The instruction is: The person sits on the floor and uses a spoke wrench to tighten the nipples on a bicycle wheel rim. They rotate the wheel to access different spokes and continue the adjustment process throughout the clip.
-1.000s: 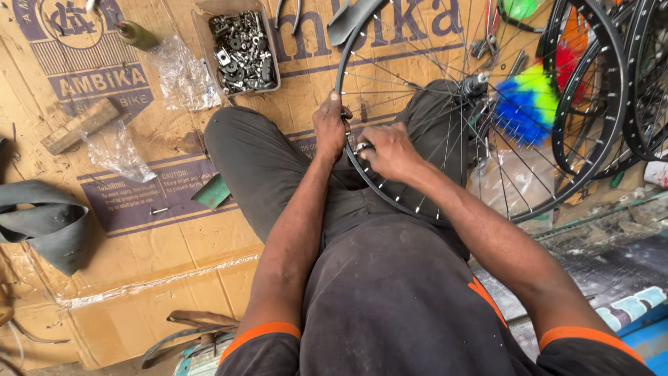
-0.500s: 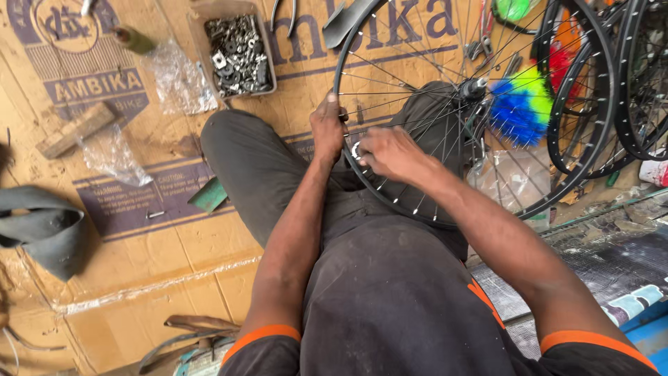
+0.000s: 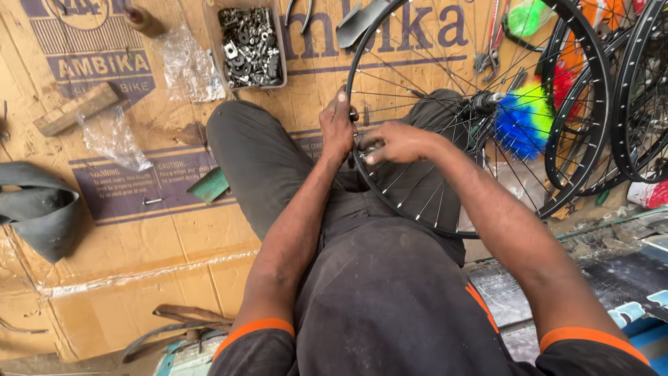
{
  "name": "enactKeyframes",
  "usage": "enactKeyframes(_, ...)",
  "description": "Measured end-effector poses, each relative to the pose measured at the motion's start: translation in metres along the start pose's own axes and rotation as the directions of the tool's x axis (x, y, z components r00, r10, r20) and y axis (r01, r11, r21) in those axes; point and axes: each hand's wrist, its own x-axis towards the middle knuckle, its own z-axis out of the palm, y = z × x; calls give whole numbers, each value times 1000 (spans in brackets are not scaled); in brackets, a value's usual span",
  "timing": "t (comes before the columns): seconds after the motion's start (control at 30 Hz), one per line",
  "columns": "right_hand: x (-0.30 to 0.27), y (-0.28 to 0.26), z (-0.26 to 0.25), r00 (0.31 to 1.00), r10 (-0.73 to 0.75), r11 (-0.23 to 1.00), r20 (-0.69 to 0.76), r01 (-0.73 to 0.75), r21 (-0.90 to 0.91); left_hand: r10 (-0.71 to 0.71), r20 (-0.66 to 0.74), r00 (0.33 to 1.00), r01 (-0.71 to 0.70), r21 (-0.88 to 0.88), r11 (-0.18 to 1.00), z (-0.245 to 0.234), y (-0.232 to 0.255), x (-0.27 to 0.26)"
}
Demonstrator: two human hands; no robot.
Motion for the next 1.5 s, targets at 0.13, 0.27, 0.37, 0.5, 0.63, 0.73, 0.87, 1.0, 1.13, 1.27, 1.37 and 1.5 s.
enactKeyframes(0.13, 1, -2, 20, 922, -179, 920, -343, 33, -390, 38, -4, 999, -38, -5, 999, 1, 9, 10)
enactKeyframes(0.27, -10, -6, 58, 792, -198, 936, -578, -24, -352, -10, 7, 1000, 9, 61, 998, 0, 15, 1)
enactKeyframes(0.37, 3, -2, 47, 684, -316, 932, -657, 97, -348, -45, -8, 999, 46, 84, 995, 2, 19, 1)
enactKeyframes(0.5, 26, 11, 17, 738, -309, 935, -600, 122, -332, 88, -5, 996, -87, 150, 985, 4, 17, -11)
enactKeyframes(0.63, 29, 14, 17, 730, -413, 900, -544, 239, -363, 76, -2, 997, -73, 240, 968, -3, 20, -13)
enactKeyframes(0.73, 23, 16, 11, 711, -325, 928, -624, 113, -355, 79, 34, 996, -86, 278, 957, 2, 27, -5)
enactKeyframes(0.87, 30, 14, 14, 798, -340, 916, -498, 162, -366, 101, 82, 991, -124, 342, 931, -10, 30, -13)
enactKeyframes(1.0, 10, 14, -13, 697, -384, 897, -606, 126, -424, 25, 91, 996, -40, 163, 986, 4, 34, 2)
enactKeyframes(1.13, -25, 6, 3, 498, -469, 859, -729, 65, -508, 11, 56, 998, -21, 175, 984, -8, 18, 5)
enactKeyframes(1.27, -62, 9, 14, 756, -455, 747, -470, 36, -664, 15, 83, 996, -27, 143, 989, -1, 5, 6)
enactKeyframes(1.37, -53, 3, 16, 802, -443, 752, -400, 89, -654, -27, 79, 997, 21, 77, 997, 2, 9, 15)
enactKeyframes(1.5, -27, -6, 36, 872, -302, 849, -385, 62, -525, -8, 54, 999, 2, 103, 995, -1, 11, 8)
